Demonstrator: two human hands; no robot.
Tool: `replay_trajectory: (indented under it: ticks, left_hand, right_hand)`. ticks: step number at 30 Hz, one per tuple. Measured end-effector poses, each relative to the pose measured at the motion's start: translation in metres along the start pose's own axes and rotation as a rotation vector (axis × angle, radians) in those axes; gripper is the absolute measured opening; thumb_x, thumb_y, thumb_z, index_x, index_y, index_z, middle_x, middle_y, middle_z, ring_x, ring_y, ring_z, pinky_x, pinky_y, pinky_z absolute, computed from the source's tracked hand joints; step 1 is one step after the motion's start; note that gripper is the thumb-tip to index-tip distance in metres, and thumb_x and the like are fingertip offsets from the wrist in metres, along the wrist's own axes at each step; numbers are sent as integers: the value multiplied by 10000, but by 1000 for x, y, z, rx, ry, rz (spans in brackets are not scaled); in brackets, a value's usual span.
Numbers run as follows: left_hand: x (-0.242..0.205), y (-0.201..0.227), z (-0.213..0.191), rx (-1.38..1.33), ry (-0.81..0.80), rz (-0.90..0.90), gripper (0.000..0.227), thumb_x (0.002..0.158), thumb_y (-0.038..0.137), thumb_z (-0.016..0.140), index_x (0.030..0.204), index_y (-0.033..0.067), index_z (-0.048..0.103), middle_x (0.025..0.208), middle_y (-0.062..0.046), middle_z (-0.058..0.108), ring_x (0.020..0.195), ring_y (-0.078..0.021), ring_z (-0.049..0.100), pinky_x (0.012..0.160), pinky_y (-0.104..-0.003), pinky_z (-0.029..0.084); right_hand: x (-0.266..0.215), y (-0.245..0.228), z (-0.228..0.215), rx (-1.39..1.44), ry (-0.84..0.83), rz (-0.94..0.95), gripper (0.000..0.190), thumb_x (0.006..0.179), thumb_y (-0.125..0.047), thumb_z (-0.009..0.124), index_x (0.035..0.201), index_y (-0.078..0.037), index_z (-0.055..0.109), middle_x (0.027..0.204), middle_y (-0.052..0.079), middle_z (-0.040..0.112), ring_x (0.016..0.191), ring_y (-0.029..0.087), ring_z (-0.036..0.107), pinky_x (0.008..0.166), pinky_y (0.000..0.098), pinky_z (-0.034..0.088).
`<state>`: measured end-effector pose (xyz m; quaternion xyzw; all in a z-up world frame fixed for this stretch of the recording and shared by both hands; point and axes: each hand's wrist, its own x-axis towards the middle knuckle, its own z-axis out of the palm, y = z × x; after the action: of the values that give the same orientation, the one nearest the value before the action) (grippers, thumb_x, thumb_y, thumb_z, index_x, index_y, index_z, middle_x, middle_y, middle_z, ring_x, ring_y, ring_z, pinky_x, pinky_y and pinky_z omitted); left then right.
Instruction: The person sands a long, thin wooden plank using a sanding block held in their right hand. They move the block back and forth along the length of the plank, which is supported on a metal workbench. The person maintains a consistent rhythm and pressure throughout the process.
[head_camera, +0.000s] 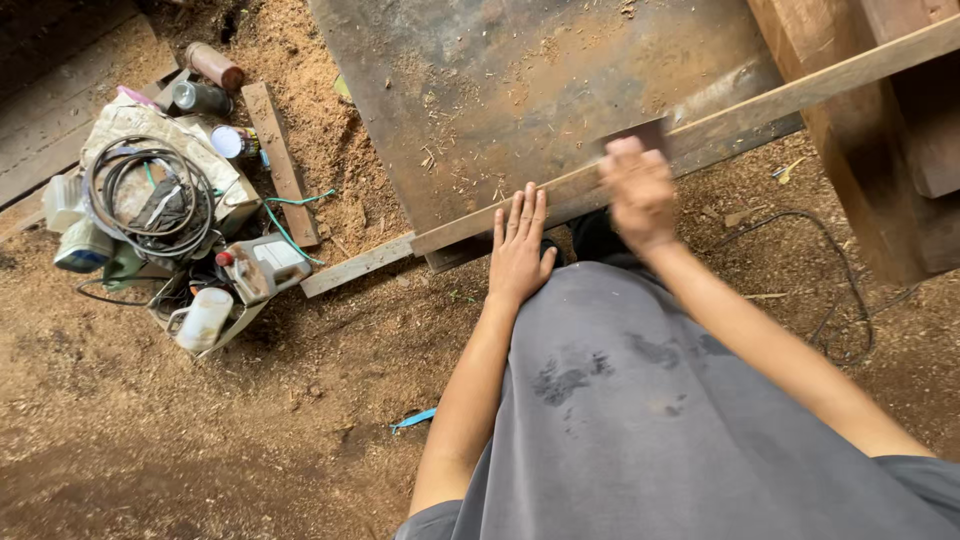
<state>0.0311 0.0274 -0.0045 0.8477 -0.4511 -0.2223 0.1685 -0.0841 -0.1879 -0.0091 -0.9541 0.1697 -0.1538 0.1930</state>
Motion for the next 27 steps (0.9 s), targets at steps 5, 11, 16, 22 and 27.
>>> replay_trajectory:
  ticks: [5, 11, 16, 22, 27]
  left_hand:
    - [2, -3, 6, 15, 111, -94, 1041, 838, 353, 721, 1649, 91, 123, 1735, -113, 86, 1613, -297, 74, 1295, -543, 74]
    - [-11, -14, 7, 41, 82, -182, 1058, 840, 378, 731, 1657, 105, 117, 1739, -94, 82, 1611, -286, 59, 1289, -553, 77]
    - [-11, -13, 8, 103, 69, -189, 1065, 833, 365, 729, 1658, 111, 106, 1743, -95, 77, 1616, -282, 67, 1295, -559, 82]
    - [-18, -20, 10, 21, 115, -148, 1022, 869, 340, 707, 1668, 93, 119, 1752, -91, 100, 1625, -259, 96, 1309, -543, 93]
    - [-23, -19, 15, 47, 180, -240, 992, 869, 315, 685, 1663, 96, 132, 1748, -98, 108, 1625, -273, 89, 1307, -542, 78]
  right_hand:
    - [2, -18, 15, 237, -245, -228, 359, 964, -66, 629, 1302, -130, 731, 1455, 82, 653, 1408, 232, 550, 1189, 438, 386]
    - [-2, -5, 10, 68, 77, 53, 255, 1080, -80, 658, 1329, -124, 694, 1494, 56, 602, 1466, 231, 522, 1226, 420, 389]
    - [-1, -31, 29, 298, -218, -207, 398, 964, -33, 624, 1324, -165, 729, 1481, 39, 629, 1418, 214, 556, 1221, 443, 395]
    - [-3, -8, 12, 70, -1, 21, 333, 1027, -47, 648, 1343, -132, 709, 1510, 56, 600, 1476, 222, 502, 1258, 430, 338]
    - [-1, -45, 42, 262, -204, -187, 404, 957, -30, 620, 1330, -152, 720, 1498, 57, 624, 1444, 217, 527, 1235, 438, 365]
